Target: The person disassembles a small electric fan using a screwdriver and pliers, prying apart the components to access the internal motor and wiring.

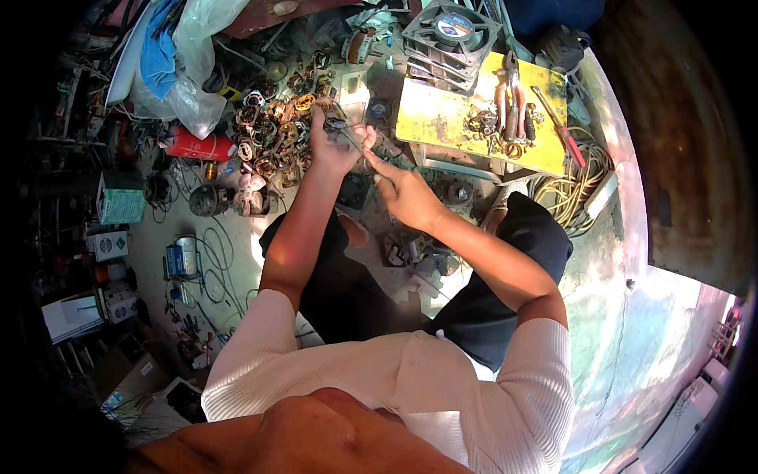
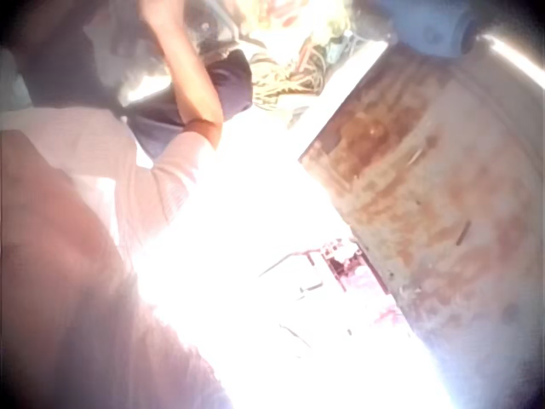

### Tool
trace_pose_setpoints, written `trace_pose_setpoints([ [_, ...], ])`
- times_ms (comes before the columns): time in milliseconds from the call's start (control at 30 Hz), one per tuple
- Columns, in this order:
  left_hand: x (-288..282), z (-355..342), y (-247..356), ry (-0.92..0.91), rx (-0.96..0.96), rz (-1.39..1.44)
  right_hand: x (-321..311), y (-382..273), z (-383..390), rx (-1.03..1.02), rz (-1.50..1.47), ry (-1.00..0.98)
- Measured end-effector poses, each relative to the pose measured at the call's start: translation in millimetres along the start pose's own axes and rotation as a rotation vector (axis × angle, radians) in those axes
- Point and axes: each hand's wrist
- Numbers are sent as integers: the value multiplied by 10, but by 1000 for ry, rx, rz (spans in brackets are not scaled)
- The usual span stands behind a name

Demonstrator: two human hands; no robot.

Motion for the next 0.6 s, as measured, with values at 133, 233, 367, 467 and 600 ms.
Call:
trace_pose_setpoints([
  [133, 45, -98, -11, 63, 37, 43, 175, -84, 45, 162, -45, 53],
  [233, 143, -66, 36, -149, -119, -32, 132, -121, 26, 177, -68, 64],
  [367, 251, 19, 157, -132, -84, -342, -85, -79, -45, -5, 57, 82],
  [467, 327, 229, 336, -214, 89, -540, -228, -93, -72, -97, 134, 49],
  [600, 329, 206, 495, -371, 140, -533, -314, -204, -75, -61, 153, -40],
])
Point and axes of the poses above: each hand's wrist, its own z-axis away from the middle knuckle, its own x-axis out of the palm, y = z × x, and after that the axes turned 1 degree about z, right-handed
